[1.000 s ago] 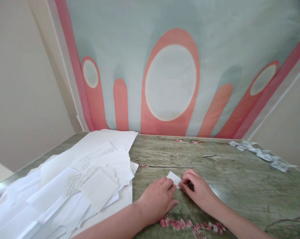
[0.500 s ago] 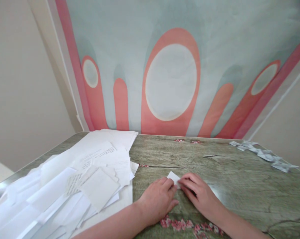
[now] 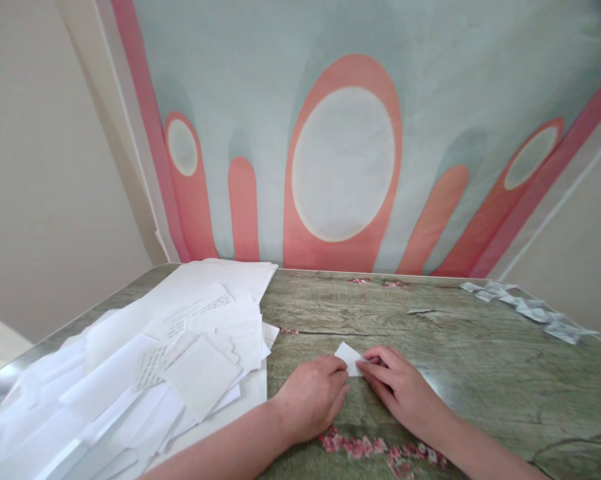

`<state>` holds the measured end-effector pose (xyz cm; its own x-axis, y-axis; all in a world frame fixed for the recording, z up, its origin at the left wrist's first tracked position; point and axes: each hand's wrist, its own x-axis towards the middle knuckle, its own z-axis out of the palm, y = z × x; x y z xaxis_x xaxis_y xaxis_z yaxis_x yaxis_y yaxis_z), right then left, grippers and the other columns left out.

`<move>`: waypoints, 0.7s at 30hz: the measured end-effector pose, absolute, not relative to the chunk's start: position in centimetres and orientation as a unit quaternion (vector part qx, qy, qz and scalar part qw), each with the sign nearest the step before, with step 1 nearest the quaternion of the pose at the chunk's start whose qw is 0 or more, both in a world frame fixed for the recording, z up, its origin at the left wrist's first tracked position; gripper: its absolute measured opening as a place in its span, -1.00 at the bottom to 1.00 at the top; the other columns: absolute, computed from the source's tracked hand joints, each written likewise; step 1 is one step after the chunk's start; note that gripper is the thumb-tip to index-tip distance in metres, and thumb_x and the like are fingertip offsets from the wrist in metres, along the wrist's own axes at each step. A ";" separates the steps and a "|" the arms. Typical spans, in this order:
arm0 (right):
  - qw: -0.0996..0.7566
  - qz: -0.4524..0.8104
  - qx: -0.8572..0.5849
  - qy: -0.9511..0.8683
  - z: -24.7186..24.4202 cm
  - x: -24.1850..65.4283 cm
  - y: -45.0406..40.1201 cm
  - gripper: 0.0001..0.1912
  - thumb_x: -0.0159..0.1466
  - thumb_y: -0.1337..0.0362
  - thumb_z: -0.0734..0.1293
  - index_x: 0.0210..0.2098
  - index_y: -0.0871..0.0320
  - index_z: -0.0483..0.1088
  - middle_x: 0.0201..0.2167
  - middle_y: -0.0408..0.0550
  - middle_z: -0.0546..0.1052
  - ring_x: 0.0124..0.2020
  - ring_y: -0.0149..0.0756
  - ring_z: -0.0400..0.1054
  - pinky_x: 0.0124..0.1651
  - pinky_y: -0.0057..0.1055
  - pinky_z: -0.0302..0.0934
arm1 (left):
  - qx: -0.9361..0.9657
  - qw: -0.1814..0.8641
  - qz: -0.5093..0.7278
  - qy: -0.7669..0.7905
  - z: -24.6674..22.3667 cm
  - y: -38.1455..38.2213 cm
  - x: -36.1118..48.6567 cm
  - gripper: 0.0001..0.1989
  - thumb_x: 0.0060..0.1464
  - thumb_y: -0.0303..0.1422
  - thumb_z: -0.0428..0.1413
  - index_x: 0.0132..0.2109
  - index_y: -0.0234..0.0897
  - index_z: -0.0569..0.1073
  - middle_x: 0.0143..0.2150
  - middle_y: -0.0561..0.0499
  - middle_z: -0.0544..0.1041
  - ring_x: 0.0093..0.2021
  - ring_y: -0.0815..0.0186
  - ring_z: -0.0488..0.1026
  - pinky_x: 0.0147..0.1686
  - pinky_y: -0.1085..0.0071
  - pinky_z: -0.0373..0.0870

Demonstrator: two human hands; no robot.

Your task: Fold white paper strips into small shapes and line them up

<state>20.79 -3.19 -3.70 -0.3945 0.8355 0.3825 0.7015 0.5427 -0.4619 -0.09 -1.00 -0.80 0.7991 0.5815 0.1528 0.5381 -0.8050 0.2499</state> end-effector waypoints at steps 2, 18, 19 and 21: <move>0.293 0.115 -0.463 -0.829 -3.6 20.8 -3.2 -0.71 0.31 0.35 0.13 -0.10 0.02 0.42 -0.22 0.01 0.40 -0.19 -0.20 0.29 -0.15 -0.25 0.25 | 0.943 0.096 0.112 0.298 -1.0 -1.0 0.0 -0.77 0.20 -0.41 -0.11 -0.08 -0.30 0.37 -0.12 -0.07 0.42 -0.09 0.23 0.37 -0.04 0.32 0.33; 0.250 0.101 -0.458 -0.847 -3.4 21.1 -3.5 -0.67 0.31 0.39 0.12 -0.02 0.01 0.36 -0.18 0.02 0.38 -0.15 -0.18 0.25 -0.11 -0.21 0.22 | 0.943 0.064 0.052 0.322 -0.1 -1.6 0.5 -0.74 0.15 -0.29 0.01 -0.03 -0.29 0.30 -0.11 -0.06 0.36 -0.08 0.18 0.30 -0.10 0.31 0.37; 0.249 0.099 -0.457 -0.848 -3.4 21.1 -3.5 -0.67 0.31 0.39 0.13 -0.02 0.01 0.36 -0.18 0.01 0.38 -0.14 -0.17 0.25 -0.11 -0.21 0.22 | 0.943 0.063 0.050 0.322 -0.1 -1.6 0.5 -0.73 0.16 -0.29 0.00 -0.02 -0.29 0.30 -0.11 -0.06 0.36 -0.08 0.18 0.30 -0.10 0.31 0.37; 0.250 0.091 -0.457 -0.849 -3.4 21.1 -3.6 -0.67 0.30 0.39 0.13 -0.02 0.02 0.36 -0.17 0.01 0.39 -0.14 -0.17 0.25 -0.10 -0.21 0.23 | 0.944 0.062 0.049 0.321 -0.2 -1.6 0.5 -0.72 0.16 -0.29 0.00 0.00 -0.28 0.29 -0.11 -0.06 0.36 -0.08 0.19 0.30 -0.09 0.31 0.36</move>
<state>21.09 -3.59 -3.38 -0.4580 0.8208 0.3413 0.7299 0.5664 -0.3827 0.48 -1.59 -0.18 0.7893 0.6118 0.0523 0.5998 -0.7864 0.1480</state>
